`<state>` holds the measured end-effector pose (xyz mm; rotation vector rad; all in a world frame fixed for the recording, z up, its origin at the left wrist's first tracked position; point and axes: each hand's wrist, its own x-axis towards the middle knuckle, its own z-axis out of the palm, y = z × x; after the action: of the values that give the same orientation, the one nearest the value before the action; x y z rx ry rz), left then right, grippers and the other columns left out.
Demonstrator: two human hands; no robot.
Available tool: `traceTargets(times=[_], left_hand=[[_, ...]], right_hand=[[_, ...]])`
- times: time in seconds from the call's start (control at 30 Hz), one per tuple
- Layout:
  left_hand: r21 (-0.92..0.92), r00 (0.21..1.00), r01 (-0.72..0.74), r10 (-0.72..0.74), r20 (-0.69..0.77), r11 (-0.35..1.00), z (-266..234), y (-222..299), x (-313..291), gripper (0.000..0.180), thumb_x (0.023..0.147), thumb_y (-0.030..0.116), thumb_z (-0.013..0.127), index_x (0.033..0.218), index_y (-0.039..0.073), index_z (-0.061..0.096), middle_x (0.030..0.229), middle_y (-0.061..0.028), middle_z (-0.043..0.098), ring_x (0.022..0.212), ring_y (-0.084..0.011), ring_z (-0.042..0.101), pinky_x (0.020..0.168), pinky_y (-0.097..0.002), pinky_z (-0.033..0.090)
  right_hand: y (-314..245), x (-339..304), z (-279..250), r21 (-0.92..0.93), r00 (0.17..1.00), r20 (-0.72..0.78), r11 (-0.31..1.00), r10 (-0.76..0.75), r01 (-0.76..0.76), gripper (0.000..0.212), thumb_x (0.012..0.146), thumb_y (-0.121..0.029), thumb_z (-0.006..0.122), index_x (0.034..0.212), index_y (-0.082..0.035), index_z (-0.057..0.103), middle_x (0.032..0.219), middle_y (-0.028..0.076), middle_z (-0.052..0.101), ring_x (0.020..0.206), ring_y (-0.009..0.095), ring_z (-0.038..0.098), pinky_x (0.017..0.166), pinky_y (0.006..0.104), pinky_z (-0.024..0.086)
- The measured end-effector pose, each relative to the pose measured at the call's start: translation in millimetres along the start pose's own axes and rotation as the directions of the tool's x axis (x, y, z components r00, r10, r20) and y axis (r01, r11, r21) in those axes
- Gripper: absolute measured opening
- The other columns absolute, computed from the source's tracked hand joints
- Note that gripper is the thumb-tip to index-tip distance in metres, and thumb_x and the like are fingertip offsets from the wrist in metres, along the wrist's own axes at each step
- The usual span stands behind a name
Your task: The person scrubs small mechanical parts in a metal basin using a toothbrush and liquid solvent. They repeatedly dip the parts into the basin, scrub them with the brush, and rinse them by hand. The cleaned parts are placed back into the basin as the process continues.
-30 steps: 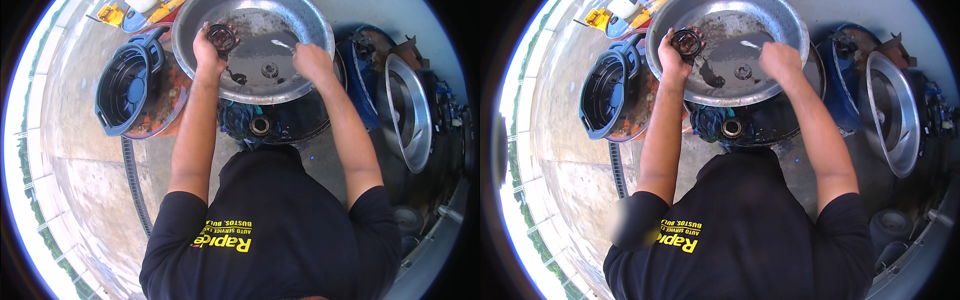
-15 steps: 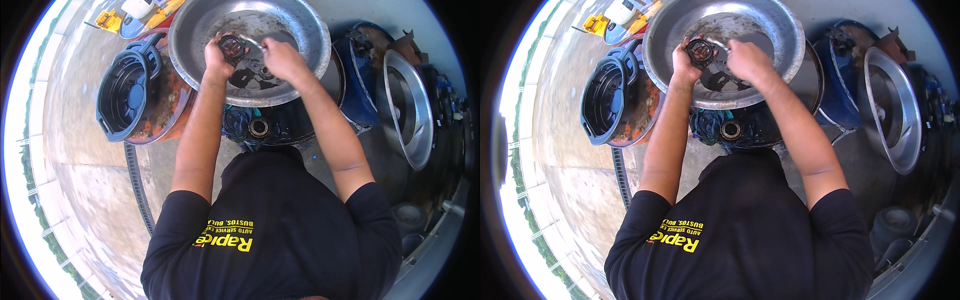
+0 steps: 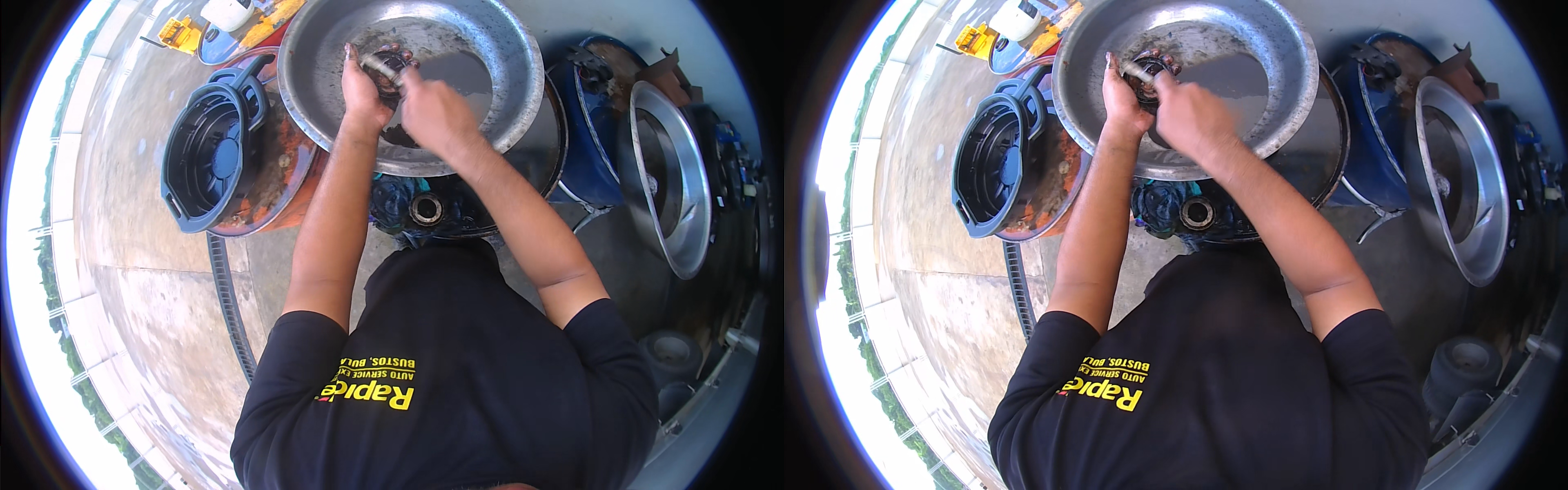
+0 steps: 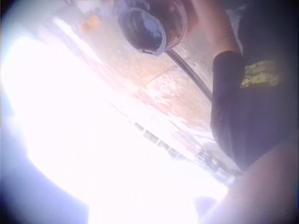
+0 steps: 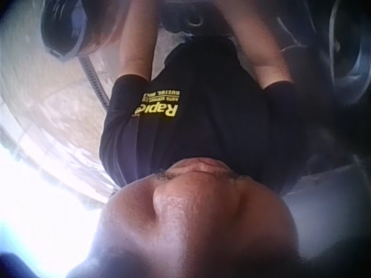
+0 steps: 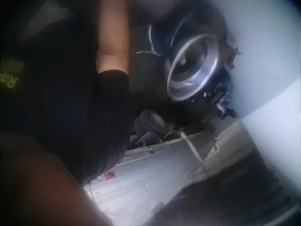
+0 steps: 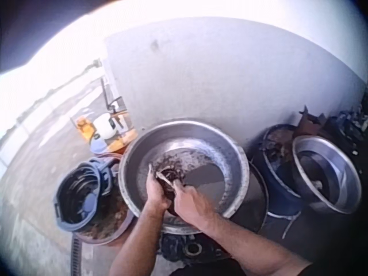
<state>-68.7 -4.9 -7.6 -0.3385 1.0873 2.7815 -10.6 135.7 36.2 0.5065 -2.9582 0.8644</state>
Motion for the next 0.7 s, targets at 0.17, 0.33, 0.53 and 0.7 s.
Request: traceTargets(times=[0.17, 0.33, 0.53, 0.7], left_hand=[[-0.1, 0.999, 0.0, 0.005, 0.051, 0.995, 0, 7, -1, 0.091, 0.106, 0.076, 0.019, 0.12, 0.0, 0.067, 0.107, -0.0199, 0.075, 0.1, -0.0367, 0.071, 0.088, -0.0548, 0.057], [-0.047, 0.998, -0.054, 0.054, 0.017, 0.997, 19, 16, -20, 0.103, 0.099, 0.085, 0.016, 0.127, -0.001, 0.067, 0.111, -0.0209, 0.074, 0.104, -0.038, 0.07, 0.099, -0.0521, 0.054], [-0.147, 0.996, -0.08, 0.083, 0.011, 0.986, 13, 15, -11, 0.109, 0.095, 0.09, 0.014, 0.125, -0.001, 0.067, 0.114, -0.0224, 0.073, 0.106, -0.0407, 0.069, 0.09, -0.0549, 0.055], [-0.214, 0.996, -0.012, 0.03, 0.08, 0.977, 4, 20, -11, 0.109, 0.093, 0.092, 0.018, 0.123, -0.001, 0.067, 0.113, -0.0243, 0.072, 0.104, -0.0417, 0.069, 0.089, -0.0554, 0.055]], right_hand=[[5, 4, -12, -0.006, 0.993, -0.119, 1.0, 0.012, -0.013, 0.03, 0.099, -0.013, 0.058, 0.126, -0.002, 0.061, 0.086, 0.025, 0.075, 0.083, 0.046, 0.075, 0.074, 0.0567, 0.062], [-2, -13, -1, -0.086, 0.987, -0.095, 0.989, -0.129, 0.12, 0.028, 0.097, -0.014, 0.056, 0.123, -0.006, 0.062, 0.085, 0.022, 0.075, 0.082, 0.043, 0.076, 0.073, 0.055, 0.062], [-11, -22, -15, -0.102, 0.992, -0.037, 0.988, -0.118, 0.114, 0.027, 0.096, -0.011, 0.056, 0.122, -0.005, 0.064, 0.084, 0.022, 0.075, 0.081, 0.043, 0.076, 0.072, 0.054, 0.062], [-12, -36, -27, -0.092, 0.988, 0.004, 0.984, -0.155, 0.155, 0.031, 0.096, -0.012, 0.057, 0.126, -0.005, 0.066, 0.085, 0.022, 0.075, 0.081, 0.042, 0.076, 0.073, 0.0543, 0.062]])
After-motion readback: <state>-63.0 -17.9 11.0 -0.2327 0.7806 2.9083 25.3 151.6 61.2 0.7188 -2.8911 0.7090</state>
